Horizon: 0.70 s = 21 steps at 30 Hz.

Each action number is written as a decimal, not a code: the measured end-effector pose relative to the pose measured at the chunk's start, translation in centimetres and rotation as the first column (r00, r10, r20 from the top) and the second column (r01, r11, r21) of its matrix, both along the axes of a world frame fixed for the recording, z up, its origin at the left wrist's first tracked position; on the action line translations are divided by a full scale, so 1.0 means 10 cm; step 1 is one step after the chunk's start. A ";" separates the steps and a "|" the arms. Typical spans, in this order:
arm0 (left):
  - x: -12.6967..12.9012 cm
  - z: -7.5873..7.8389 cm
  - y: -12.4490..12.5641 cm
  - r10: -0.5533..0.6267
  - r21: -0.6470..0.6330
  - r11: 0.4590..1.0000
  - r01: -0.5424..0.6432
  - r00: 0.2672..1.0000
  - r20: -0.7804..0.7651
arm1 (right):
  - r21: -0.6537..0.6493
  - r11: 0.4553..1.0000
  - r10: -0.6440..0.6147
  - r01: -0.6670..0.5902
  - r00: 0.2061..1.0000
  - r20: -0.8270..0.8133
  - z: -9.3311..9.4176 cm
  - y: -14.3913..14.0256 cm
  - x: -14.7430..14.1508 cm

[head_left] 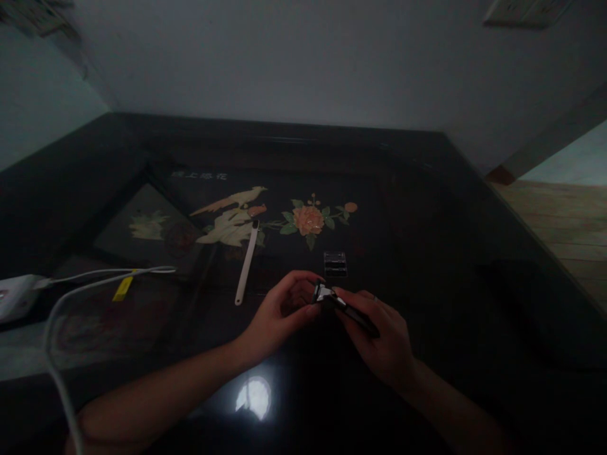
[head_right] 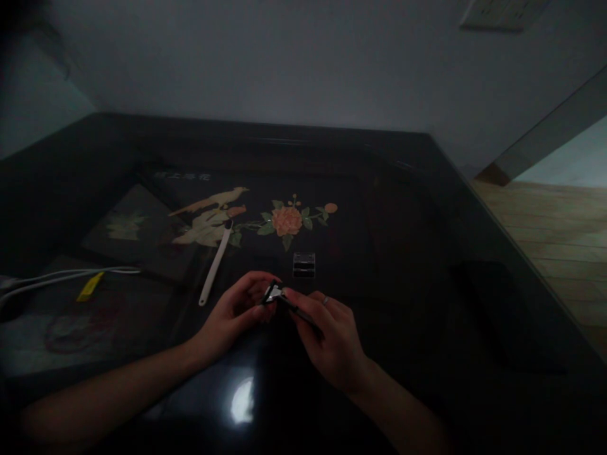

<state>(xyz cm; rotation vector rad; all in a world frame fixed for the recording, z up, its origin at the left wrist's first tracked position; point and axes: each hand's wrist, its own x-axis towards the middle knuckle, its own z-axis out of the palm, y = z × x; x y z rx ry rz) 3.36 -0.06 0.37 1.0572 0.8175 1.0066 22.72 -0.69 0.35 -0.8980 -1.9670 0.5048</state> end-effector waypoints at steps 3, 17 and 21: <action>0.00 -0.01 0.00 0.000 -0.003 1.000 0.000 1.000 -0.006 | 0.013 1.000 -0.008 0.008 1.000 0.018 0.01 0.00 0.00; -0.01 -0.05 -0.02 -0.037 -0.001 0.999 0.037 0.999 0.011 | -0.028 0.999 0.024 -0.025 1.000 -0.013 -0.01 0.01 0.01; -0.01 -0.05 -0.02 -0.036 -0.014 0.999 0.036 0.999 0.001 | -0.032 0.999 0.035 -0.036 0.999 -0.021 0.00 0.01 0.01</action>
